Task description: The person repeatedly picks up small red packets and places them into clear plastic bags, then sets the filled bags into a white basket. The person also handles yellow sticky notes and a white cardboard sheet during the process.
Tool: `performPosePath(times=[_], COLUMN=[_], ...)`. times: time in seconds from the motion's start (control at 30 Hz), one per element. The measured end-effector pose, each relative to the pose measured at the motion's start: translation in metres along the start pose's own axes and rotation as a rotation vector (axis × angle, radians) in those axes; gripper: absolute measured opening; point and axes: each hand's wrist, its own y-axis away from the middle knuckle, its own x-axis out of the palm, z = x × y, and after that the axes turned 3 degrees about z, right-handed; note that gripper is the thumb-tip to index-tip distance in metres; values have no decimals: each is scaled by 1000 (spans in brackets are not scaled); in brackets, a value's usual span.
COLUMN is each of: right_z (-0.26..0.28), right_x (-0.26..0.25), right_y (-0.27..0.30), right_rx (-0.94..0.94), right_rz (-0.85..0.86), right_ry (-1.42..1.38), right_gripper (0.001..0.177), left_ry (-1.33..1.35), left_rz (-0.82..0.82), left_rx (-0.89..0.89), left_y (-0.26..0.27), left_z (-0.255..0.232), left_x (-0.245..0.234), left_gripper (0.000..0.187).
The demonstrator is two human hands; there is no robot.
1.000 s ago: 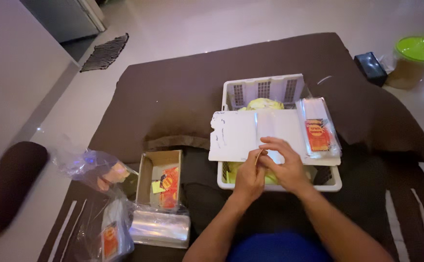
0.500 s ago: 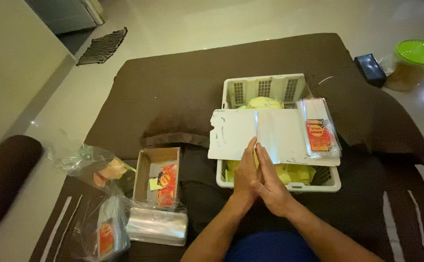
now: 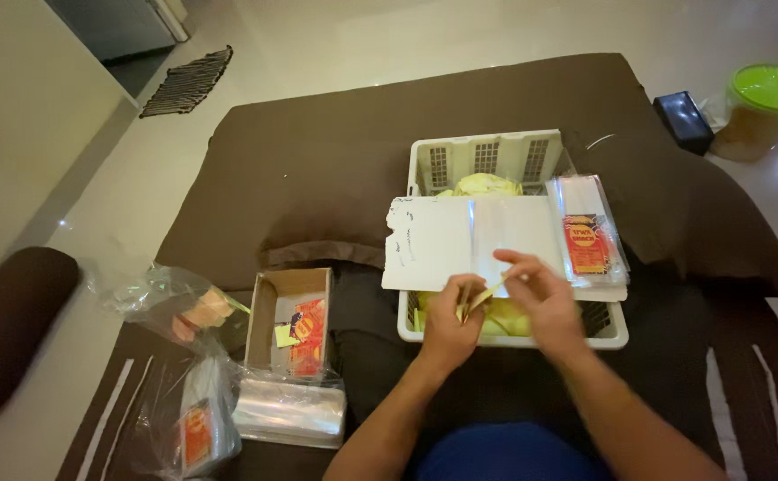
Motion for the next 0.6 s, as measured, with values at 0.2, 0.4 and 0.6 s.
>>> performPosePath(times=[0.2, 0.4, 0.6], right_z=[44, 41, -2], right_x=[-15, -23, -41], right_y=[-8, -35, -89], right_rx=[-245, -177, 69], right_rz=[431, 259, 34], right_ry=[426, 216, 244], right_gripper=[9, 6, 33], left_ry=[628, 111, -805], left_rz=[141, 372, 306], left_rx=[-489, -376, -59], left_y=[4, 0, -8], left_z=[33, 28, 34], left_x=[-9, -33, -45], left_gripper=[17, 18, 27])
